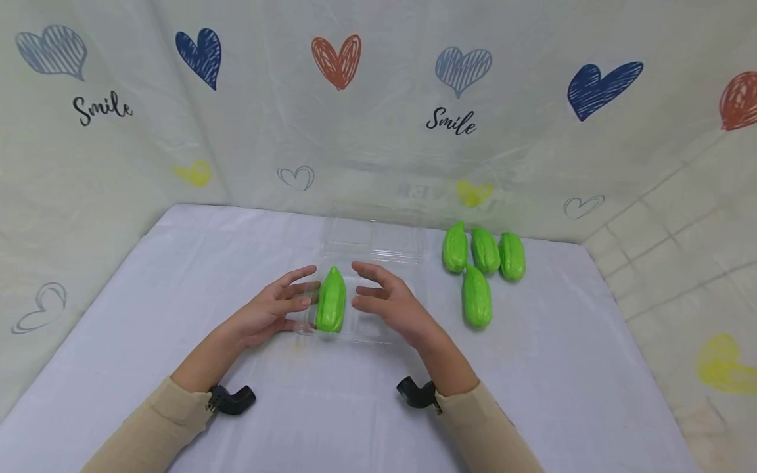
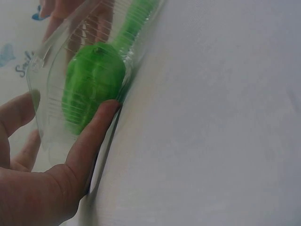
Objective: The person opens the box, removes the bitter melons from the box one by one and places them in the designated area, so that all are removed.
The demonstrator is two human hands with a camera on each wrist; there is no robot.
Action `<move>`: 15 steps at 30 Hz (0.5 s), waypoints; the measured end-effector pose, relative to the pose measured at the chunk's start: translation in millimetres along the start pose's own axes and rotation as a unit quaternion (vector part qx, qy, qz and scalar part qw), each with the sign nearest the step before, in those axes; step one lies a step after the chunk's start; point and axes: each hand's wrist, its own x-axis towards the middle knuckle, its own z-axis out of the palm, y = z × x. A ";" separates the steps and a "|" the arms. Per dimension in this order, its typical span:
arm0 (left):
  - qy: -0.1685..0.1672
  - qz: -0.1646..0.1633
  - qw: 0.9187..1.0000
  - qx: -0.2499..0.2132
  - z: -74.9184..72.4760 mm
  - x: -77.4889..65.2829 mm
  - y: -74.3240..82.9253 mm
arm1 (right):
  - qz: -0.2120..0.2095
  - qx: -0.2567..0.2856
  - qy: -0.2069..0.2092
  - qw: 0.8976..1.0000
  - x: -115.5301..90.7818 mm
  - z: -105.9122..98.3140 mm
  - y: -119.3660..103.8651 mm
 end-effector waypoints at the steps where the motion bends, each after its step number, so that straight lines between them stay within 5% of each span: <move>1: 0.000 -0.001 1.000 0.000 0.0 -0.1 0.1 | 0.003 0.000 -0.002 1.000 1.6 1.4 1.3; 15: -0.009 -0.001 1.000 -0.004 0.4 -1.2 1.1 | 0.047 -0.066 0.014 0.997 17.3 21.1 7.4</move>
